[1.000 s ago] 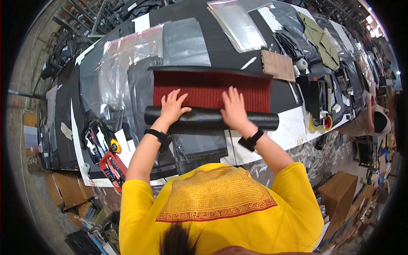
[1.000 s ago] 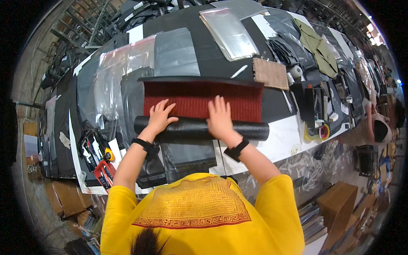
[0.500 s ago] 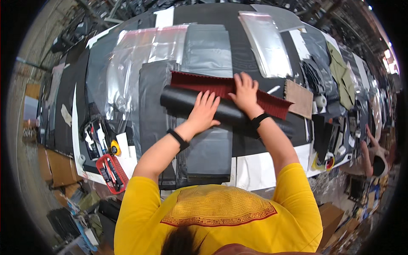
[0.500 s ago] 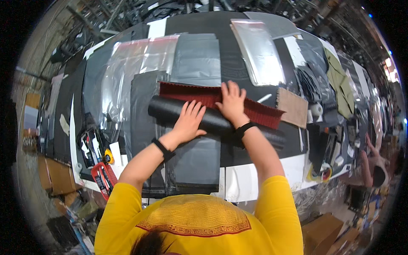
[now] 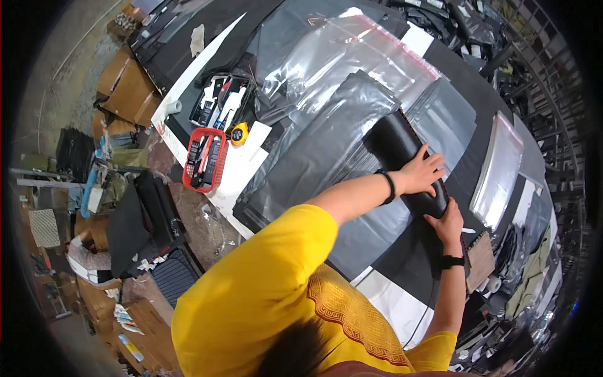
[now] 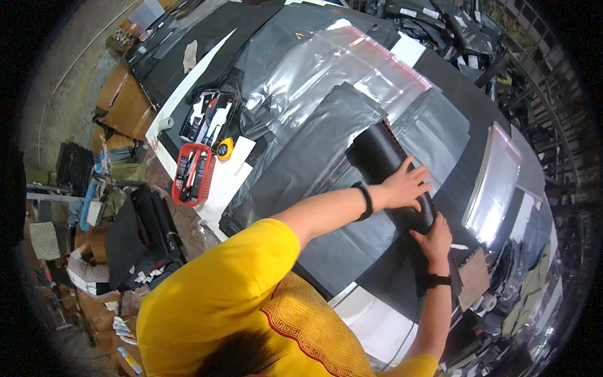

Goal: The recorder rolls a red floor mat, places it inside a plastic sleeve, seals the sleeve with a label, and organizes the packed mats.

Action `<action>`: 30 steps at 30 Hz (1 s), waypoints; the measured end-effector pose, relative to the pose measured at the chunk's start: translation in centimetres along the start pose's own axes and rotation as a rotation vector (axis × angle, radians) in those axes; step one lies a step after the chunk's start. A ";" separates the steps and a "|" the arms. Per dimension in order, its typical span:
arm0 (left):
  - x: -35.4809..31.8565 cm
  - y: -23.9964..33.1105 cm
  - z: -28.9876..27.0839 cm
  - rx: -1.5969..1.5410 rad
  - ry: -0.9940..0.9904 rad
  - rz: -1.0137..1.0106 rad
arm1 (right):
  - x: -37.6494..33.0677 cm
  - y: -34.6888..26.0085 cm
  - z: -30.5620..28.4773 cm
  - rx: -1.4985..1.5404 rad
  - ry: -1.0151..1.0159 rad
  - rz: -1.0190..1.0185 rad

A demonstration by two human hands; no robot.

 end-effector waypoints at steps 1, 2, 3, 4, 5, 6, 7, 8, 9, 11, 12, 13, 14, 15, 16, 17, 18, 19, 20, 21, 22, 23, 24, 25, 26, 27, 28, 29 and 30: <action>-1.3 0.0 -1.3 -0.140 0.067 -0.089 | 0.0 -1.3 -0.9 0.007 0.059 -0.046; -3.1 0.1 -2.4 -0.255 0.093 -0.154 | -0.5 -2.0 -1.1 0.010 0.041 -0.045; -4.8 0.5 -4.1 -0.344 0.124 -0.143 | -1.8 -2.7 -1.7 0.016 0.029 0.023; -6.8 0.3 -6.1 -0.435 0.155 -0.139 | -3.7 -3.9 -2.2 0.022 0.013 0.088; -9.1 -0.3 -7.9 -0.480 0.139 -0.118 | -6.3 -5.3 -3.1 0.087 0.004 0.151; -11.7 -1.6 -9.7 -0.525 0.126 -0.097 | -8.8 -7.1 -4.0 0.150 -0.003 0.212; -15.0 -4.0 -11.5 -0.464 0.212 -0.087 | -10.5 -9.2 -4.5 0.192 -0.027 0.246; -18.2 -6.6 -13.2 -0.367 0.215 -0.111 | -12.5 -11.0 -4.6 0.234 -0.046 0.287; -21.0 -9.1 -13.7 -0.279 0.082 -0.173 | -14.9 -12.2 -4.2 0.249 -0.024 0.316; -26.8 -15.5 -14.4 -0.237 0.011 -0.482 | -18.7 -15.0 -2.9 0.266 0.016 0.389; -28.7 -17.9 -15.3 -0.219 0.010 -0.539 | -20.0 -16.5 -2.2 0.273 0.034 0.432; -30.0 -19.8 -15.9 -0.222 0.005 -0.552 | -21.6 -17.1 -0.4 0.261 0.008 0.515; -30.9 -21.2 -16.3 -0.227 -0.007 -0.564 | -22.9 -17.8 1.5 0.228 0.033 0.518; -31.2 -22.3 -16.3 -0.233 -0.028 -0.552 | -23.8 -18.1 3.9 0.191 0.055 0.553; -30.9 -23.2 -15.8 -0.240 -0.052 -0.539 | -25.0 -18.5 5.8 0.155 0.075 0.590; -30.2 -23.7 -15.2 -0.236 -0.085 -0.509 | -24.7 -19.6 5.5 0.096 0.143 0.585; -28.6 -23.8 -14.6 -0.247 -0.107 -0.479 | -24.9 -20.1 5.5 0.092 0.156 0.583; -26.6 -23.3 -13.9 -0.268 -0.110 -0.437 | -25.0 -20.3 5.7 0.073 0.160 0.593; -24.6 -22.7 -13.1 -0.290 -0.113 -0.394 | -25.1 -20.4 5.8 0.054 0.163 0.604; -22.8 -22.7 -11.6 -0.323 -0.129 -0.369 | -24.6 -20.8 5.4 0.068 0.159 0.608; -21.0 -22.7 -10.6 -0.363 -0.130 -0.343 | -24.5 -20.8 5.1 0.078 0.142 0.620; -19.6 -22.6 -9.8 -0.379 -0.136 -0.321 | -24.3 -20.8 4.8 0.078 0.153 0.616; -18.2 -22.3 -8.9 -0.365 -0.092 -0.290 | -24.3 -20.6 4.8 0.080 0.159 0.613; -16.9 -22.1 -8.2 -0.352 -0.046 -0.263 | -24.2 -20.6 4.8 0.074 0.167 0.602; -16.0 -22.6 -7.3 -0.369 -0.053 -0.248 | -24.1 -20.6 5.0 0.063 0.171 0.624; -15.9 -23.6 -5.4 -0.345 -0.129 -0.218 | -23.8 -20.7 5.1 0.063 0.188 0.603; -15.5 -23.6 -4.5 -0.324 -0.211 -0.178 | -24.1 -20.9 5.2 0.061 0.205 0.596; -14.9 -24.1 -3.5 -0.343 -0.328 -0.202 | -24.3 -21.0 5.3 0.040 0.231 0.590; -14.8 -24.9 -3.0 -0.354 -0.334 -0.191 | -24.1 -21.2 5.2 0.034 0.231 0.605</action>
Point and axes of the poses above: each hand's wrist, its own x-axis towards the middle knuckle, its own z-axis out of the palm, y = z × x, the point moved 6 cm from there along x, towards the middle knuckle, and after that the axes turned 10 degrees about -z, right-handed, at the moved point
